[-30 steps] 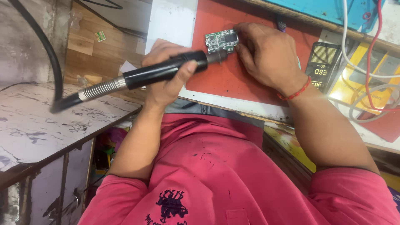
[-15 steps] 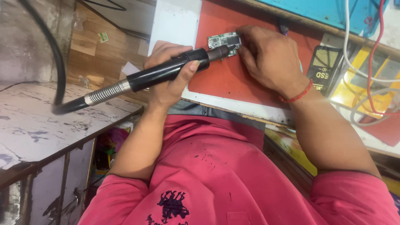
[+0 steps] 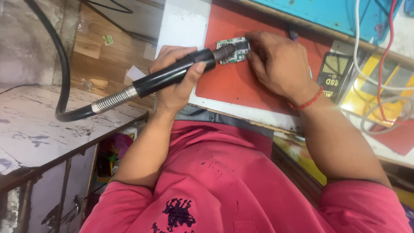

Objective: The person uses a hot air gun to apply heat to a small green circuit board placed on a red mat. They hold the board steady with their left hand while directing the hot air nozzle with their right hand, moving the tool across the surface of the board.

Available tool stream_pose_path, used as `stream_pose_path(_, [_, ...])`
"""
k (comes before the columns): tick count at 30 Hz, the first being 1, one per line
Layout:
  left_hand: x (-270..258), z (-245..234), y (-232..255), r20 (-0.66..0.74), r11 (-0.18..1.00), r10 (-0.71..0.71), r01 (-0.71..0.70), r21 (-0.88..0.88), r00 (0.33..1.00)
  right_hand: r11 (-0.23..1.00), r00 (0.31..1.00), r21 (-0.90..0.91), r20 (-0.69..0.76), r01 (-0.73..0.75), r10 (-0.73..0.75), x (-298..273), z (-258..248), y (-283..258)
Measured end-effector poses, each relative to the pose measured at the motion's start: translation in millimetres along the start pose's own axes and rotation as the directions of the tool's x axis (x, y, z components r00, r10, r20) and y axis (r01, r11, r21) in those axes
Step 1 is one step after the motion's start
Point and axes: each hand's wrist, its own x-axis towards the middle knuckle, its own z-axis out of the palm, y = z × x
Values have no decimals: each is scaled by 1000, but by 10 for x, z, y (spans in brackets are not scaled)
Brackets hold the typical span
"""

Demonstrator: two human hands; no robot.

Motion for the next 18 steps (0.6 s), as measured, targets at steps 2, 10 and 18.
stream_pose_path(2, [14,-3,9,-19,998,-50,49,-51,999,1000,1000,0,-5,-8,8,6,-1,-13])
stream_pose_path(10, [39,-52,33,-61,997,-59,55,-59,996,998,999,39,5,-43,43,31,-17,-78])
stream_pose_path(18, [10,-12,68,-64,995,-77,72,-72,995,999,999,16,23,-45,44,20,-39,-67])
